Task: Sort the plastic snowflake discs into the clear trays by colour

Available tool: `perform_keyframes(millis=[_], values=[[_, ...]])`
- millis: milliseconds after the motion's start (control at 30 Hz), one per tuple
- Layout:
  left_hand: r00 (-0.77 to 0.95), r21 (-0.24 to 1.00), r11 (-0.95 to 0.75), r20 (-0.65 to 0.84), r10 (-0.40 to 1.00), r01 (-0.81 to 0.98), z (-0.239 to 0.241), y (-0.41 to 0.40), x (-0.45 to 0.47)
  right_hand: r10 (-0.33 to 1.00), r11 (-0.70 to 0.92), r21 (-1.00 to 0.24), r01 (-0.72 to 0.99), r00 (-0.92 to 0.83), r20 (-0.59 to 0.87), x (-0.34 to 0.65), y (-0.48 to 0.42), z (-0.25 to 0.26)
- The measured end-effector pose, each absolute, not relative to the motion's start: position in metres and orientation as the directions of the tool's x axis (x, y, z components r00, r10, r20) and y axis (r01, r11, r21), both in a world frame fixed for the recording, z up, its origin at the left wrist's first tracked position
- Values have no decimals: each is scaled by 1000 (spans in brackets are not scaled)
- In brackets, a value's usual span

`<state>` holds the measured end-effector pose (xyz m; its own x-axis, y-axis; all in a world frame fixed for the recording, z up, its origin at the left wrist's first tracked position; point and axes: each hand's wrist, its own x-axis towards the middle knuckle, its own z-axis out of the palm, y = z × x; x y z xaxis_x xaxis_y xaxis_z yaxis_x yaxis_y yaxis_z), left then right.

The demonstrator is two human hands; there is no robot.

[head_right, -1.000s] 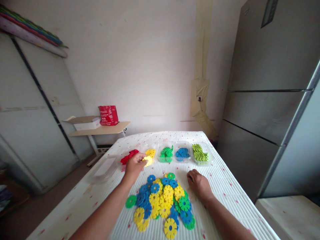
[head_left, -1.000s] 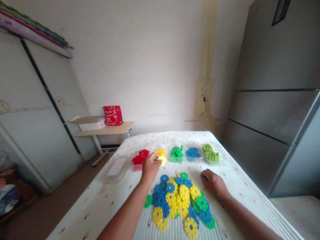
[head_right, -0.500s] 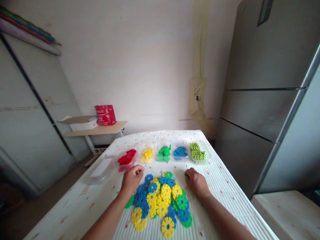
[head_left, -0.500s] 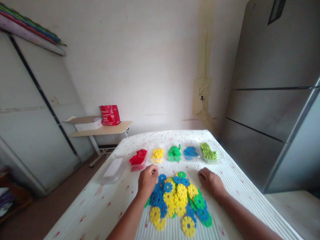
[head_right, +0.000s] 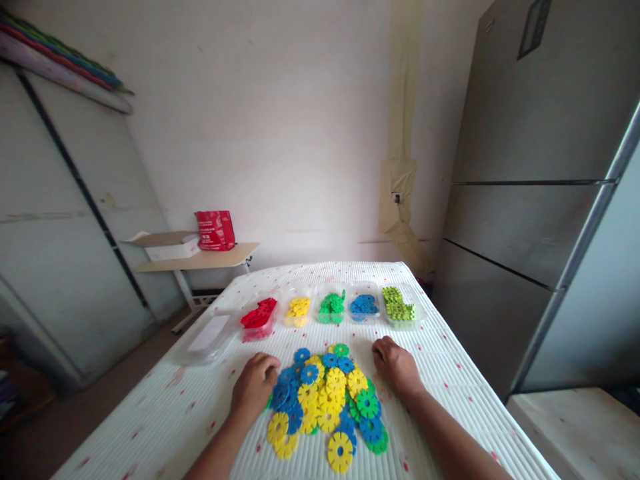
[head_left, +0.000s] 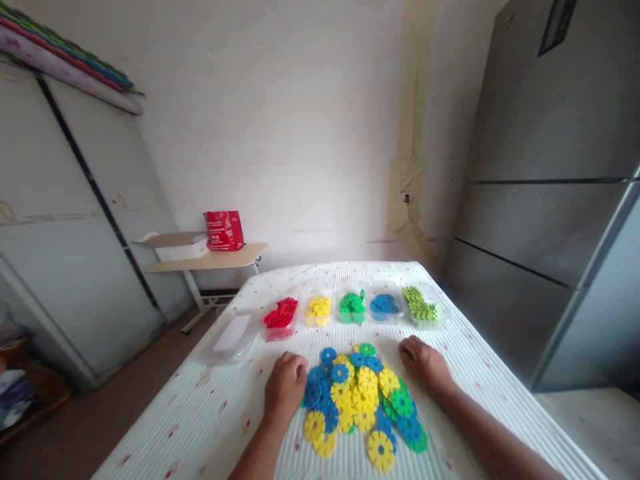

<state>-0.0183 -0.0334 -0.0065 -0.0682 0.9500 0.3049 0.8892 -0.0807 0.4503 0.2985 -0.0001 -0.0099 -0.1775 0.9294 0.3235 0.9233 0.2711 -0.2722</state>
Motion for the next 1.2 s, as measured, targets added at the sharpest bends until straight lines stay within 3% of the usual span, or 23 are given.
perform_keyframes(millis=[567,667,867,1200], values=[[-77,472,-79,302,950,878,-6,-34,-20,924,277,-259,925,-183,335,297,-1,-11],[-79,475,-78,301,951,877,-5,-35,-19,935,260,-285,922,-168,312,297,0,-7],[-78,478,-81,303,950,875,-6,-35,-19,938,332,-465,820,-239,249,279,11,12],[-73,493,-105,329,942,864,-7,-35,-21,948,316,-512,798,-253,192,233,29,7]])
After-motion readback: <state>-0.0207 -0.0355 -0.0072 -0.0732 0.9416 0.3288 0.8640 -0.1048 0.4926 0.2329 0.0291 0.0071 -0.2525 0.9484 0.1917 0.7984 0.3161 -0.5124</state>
